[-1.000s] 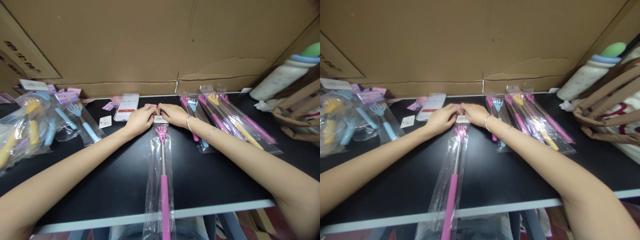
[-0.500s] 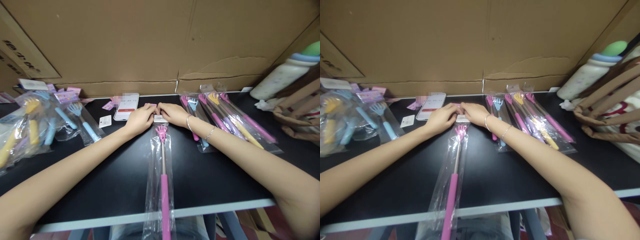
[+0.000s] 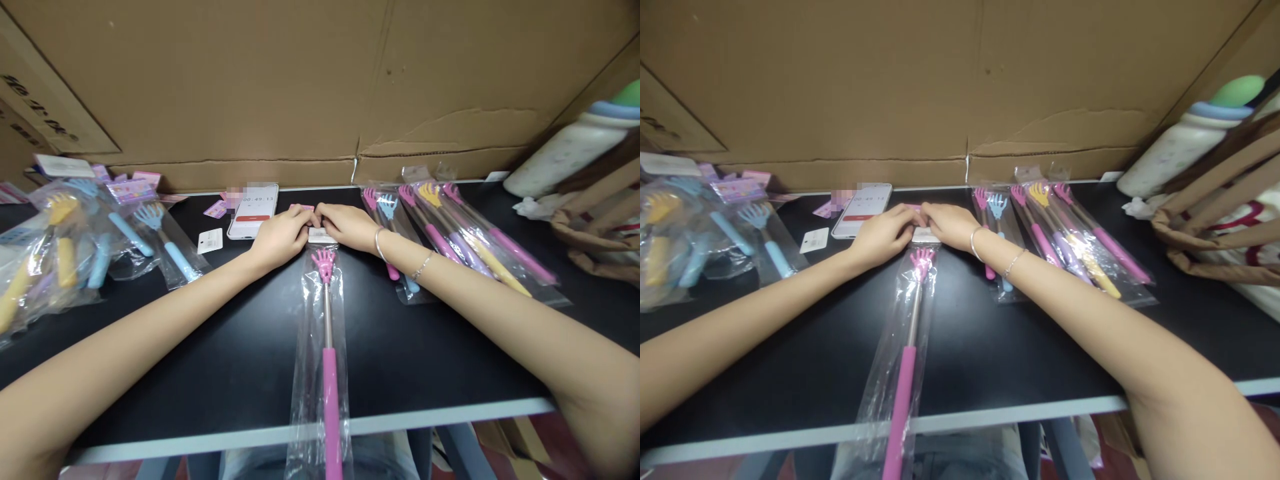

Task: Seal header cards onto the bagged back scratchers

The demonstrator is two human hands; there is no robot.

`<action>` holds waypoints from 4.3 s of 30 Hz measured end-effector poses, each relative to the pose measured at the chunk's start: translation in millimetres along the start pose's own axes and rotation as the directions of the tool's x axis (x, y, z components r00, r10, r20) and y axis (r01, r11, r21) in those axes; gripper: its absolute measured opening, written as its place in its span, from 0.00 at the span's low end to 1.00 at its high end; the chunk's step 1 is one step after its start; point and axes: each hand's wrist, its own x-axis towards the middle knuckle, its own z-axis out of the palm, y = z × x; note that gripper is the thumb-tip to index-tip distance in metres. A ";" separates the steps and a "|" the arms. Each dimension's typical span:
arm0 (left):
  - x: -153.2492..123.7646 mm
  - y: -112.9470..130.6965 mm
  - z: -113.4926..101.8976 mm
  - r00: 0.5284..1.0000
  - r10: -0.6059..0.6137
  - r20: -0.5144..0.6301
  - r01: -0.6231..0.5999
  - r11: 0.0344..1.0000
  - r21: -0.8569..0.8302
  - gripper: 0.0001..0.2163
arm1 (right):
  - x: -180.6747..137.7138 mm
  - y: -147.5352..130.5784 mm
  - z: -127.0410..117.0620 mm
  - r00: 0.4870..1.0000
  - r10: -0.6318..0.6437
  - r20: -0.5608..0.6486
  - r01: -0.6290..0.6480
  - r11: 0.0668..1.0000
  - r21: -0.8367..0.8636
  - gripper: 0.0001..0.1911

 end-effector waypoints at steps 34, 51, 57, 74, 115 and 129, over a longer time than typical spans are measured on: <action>-0.1 1.4 -1.1 1.000 0.000 0.003 0.000 1.000 0.009 0.15 | 0.4 -1.3 -0.8 1.000 0.007 0.002 -0.007 1.000 0.016 0.14; 0.1 2.6 -2.1 1.000 -0.007 0.016 0.007 0.999 0.032 0.15 | 1.2 1.2 1.9 1.000 -0.011 -0.009 0.011 1.000 -0.015 0.14; 0.0 2.7 -2.3 1.000 -0.006 0.015 0.006 1.000 0.025 0.15 | 1.2 2.4 2.3 0.999 -0.025 -0.022 0.025 1.000 -0.014 0.14; 0.4 1.7 -1.5 1.000 0.002 0.016 -0.003 0.999 0.034 0.15 | 1.3 1.4 2.1 1.000 -0.019 -0.015 0.019 1.000 -0.014 0.13; 0.1 2.3 -2.2 1.000 0.003 0.012 -0.003 0.999 0.032 0.15 | 1.5 2.2 2.0 1.000 -0.017 -0.011 0.017 1.000 -0.017 0.13; 0.3 1.2 -1.1 1.000 0.009 0.003 -0.009 0.999 0.034 0.15 | 1.9 3.2 2.7 0.999 -0.029 -0.018 0.028 0.999 -0.022 0.13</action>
